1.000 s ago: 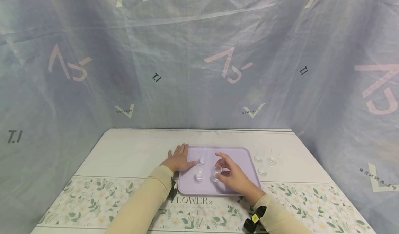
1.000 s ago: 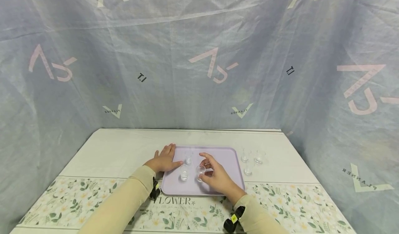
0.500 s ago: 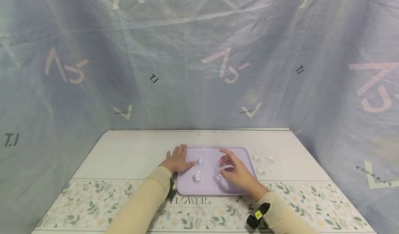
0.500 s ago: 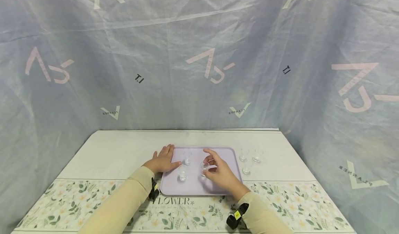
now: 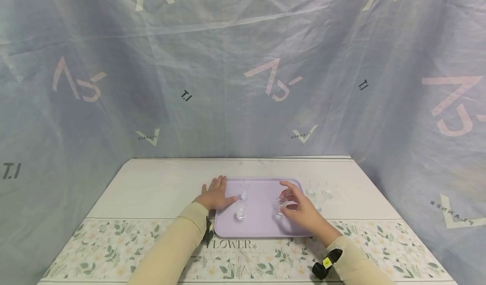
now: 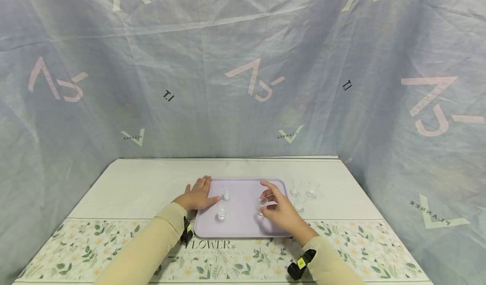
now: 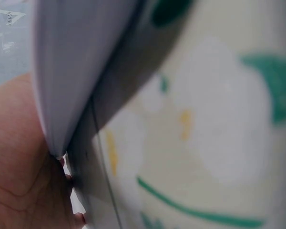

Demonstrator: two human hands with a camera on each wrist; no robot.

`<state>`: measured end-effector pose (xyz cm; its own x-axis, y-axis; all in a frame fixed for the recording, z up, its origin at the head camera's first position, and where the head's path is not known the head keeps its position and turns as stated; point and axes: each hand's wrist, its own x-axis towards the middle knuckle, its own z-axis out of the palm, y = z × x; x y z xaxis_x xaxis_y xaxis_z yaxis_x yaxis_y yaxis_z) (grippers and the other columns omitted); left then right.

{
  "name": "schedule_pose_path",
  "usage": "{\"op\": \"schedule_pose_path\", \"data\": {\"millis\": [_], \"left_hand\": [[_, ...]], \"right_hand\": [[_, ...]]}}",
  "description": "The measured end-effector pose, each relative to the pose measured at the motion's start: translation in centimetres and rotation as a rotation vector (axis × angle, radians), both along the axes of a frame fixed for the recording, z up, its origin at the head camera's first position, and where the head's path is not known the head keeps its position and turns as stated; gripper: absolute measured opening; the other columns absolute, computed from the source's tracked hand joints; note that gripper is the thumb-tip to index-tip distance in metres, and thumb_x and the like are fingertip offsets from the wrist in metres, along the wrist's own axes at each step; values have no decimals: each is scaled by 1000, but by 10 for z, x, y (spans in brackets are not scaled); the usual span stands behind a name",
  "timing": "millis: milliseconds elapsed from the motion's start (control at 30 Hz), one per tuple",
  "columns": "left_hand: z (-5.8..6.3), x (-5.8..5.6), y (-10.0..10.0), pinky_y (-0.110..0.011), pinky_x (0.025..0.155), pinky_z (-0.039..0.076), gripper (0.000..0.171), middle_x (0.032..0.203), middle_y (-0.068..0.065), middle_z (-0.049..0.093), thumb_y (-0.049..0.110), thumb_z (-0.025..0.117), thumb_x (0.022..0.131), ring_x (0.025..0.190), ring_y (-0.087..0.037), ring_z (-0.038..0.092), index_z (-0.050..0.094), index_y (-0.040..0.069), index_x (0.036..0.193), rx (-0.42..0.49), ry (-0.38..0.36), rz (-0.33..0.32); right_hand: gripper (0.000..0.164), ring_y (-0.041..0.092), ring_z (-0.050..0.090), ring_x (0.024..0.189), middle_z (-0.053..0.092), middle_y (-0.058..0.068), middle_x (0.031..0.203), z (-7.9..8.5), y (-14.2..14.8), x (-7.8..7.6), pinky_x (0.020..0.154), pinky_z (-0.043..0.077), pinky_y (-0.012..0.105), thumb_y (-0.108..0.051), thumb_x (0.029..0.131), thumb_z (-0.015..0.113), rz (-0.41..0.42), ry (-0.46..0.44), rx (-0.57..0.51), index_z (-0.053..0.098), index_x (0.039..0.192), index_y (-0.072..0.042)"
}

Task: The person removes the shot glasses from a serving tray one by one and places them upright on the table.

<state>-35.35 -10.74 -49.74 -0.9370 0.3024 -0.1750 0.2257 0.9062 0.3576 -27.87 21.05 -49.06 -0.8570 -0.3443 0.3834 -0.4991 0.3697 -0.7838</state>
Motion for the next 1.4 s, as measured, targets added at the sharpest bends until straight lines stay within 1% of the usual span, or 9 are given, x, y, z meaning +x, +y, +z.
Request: {"op": "schedule_pose_path", "data": {"millis": [300, 500, 633, 733, 867, 1000, 1200, 1267, 1400], "left_hand": [[0, 0, 0, -64, 121, 5, 97, 168, -22, 10, 60, 50, 99, 154, -40, 7, 10, -2, 161, -5, -4, 0], [0, 1, 0, -64, 120, 6, 97, 168, -21, 11, 61, 50, 98, 155, -39, 7, 10, -2, 161, -8, 1, -3], [-2, -1, 0, -64, 121, 3, 97, 168, -22, 10, 60, 51, 98, 155, -39, 6, 10, -2, 161, 9, -7, -4], [-7, -5, -1, -63, 121, -1, 98, 168, -21, 6, 60, 50, 98, 155, -38, 2, 6, -1, 161, 11, -16, 1], [-17, -10, -1, -62, 120, -5, 100, 169, -19, 2, 62, 48, 98, 155, -37, -2, 1, 1, 162, 4, -13, 7], [-22, -14, -2, -63, 120, -4, 100, 169, -20, 3, 62, 49, 97, 155, -38, -1, 3, 1, 162, 20, 0, 11], [-16, -11, -1, -61, 121, -5, 102, 169, -19, 1, 65, 48, 97, 155, -36, -3, 1, 2, 162, 0, -15, 14], [-12, -9, -1, -62, 121, -4, 101, 169, -20, 4, 62, 50, 97, 155, -37, -1, 3, 0, 161, 10, -17, 14], [-11, -8, -1, -62, 120, -5, 101, 168, -20, 4, 62, 51, 97, 155, -37, -1, 4, 0, 162, 10, -24, 13]], "right_hand": [[81, 33, 66, 103, 60, 15, 113, 0, 23, 5, 85, 59, 48, 10, 84, 74, -20, -8, 22, 39, 152, -16], [82, 34, 66, 102, 59, 18, 114, 4, 37, 11, 87, 58, 45, 10, 84, 73, -15, -12, 28, 37, 153, -16], [82, 32, 66, 101, 59, 16, 113, 5, 45, 15, 84, 59, 42, 11, 84, 73, -39, 10, 57, 37, 153, -15], [82, 31, 66, 102, 59, 14, 113, 6, 50, 16, 82, 60, 40, 10, 85, 73, -61, 17, 79, 36, 153, -16], [81, 29, 65, 103, 59, 12, 113, 9, 58, 20, 82, 60, 41, 10, 85, 73, -85, 20, 104, 37, 153, -15], [80, 28, 66, 99, 59, 14, 111, 13, 65, 23, 79, 60, 42, 12, 83, 73, -100, 66, 124, 37, 152, -9], [81, 26, 66, 97, 59, 17, 109, 19, 74, 26, 76, 60, 35, 15, 82, 72, -91, 117, 123, 37, 152, -6], [81, 25, 67, 97, 59, 17, 110, 20, 77, 27, 76, 60, 37, 14, 83, 72, -91, 120, 128, 36, 153, -6], [81, 25, 67, 98, 60, 13, 110, 23, 82, 31, 76, 60, 41, 12, 84, 73, -107, 119, 139, 36, 153, -8]]}}
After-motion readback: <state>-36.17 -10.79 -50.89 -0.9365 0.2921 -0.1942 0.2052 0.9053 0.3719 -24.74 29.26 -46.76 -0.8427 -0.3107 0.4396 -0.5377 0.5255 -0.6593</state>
